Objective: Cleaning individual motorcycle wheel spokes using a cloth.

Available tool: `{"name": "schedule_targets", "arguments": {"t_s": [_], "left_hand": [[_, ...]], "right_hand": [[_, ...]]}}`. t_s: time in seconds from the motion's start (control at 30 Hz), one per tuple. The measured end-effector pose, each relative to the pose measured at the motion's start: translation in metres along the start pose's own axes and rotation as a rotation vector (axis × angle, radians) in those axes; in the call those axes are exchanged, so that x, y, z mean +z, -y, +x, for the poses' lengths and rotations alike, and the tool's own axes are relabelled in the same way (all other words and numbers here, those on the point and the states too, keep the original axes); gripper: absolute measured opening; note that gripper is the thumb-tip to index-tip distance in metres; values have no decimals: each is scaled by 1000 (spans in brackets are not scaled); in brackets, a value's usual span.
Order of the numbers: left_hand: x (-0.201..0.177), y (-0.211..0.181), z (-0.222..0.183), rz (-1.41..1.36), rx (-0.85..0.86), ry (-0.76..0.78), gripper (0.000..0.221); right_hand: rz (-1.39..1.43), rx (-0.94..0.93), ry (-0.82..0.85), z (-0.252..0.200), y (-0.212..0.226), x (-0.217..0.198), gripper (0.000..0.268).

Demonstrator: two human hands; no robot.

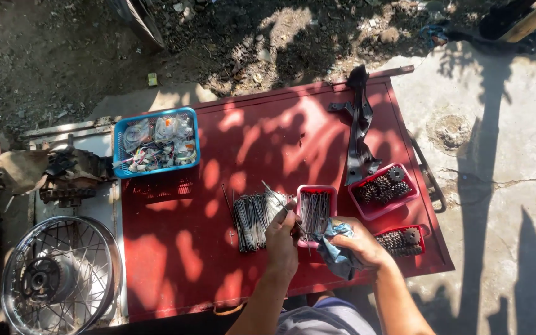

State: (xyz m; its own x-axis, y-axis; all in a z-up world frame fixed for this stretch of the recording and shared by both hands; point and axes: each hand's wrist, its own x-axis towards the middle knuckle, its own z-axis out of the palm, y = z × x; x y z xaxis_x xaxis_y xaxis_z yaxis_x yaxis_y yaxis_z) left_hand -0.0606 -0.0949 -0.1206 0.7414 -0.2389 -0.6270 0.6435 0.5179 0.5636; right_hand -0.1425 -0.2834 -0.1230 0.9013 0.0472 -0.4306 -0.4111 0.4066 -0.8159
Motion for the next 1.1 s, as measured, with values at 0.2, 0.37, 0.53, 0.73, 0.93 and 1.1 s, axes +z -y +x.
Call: {"name": "schedule_targets", "arguments": {"t_s": [0.2,0.37,0.53,0.73,0.93,1.1], "left_hand": [[13,3,-4,577,211,74,45],[-11,33,14,714,55,164,30],[-20,38,9,861,-59,267,22],[-51,74,36,563,-121,242,59],[-136,153,109,1041,-365,-208,41],[-124,158,118,1017,-350,-44,49]], "right_hand": [[-531,252,-228,-4,36,10,55],[-893,116,-234,8,15,-2,50],[-1135,187,-158,24,-34,-13,69],[-1164,542,-217,46,-101,-27,23],[-893,696,-261,64,-140,-37,37],[-883,639,-273,90,-203,-59,37]]}}
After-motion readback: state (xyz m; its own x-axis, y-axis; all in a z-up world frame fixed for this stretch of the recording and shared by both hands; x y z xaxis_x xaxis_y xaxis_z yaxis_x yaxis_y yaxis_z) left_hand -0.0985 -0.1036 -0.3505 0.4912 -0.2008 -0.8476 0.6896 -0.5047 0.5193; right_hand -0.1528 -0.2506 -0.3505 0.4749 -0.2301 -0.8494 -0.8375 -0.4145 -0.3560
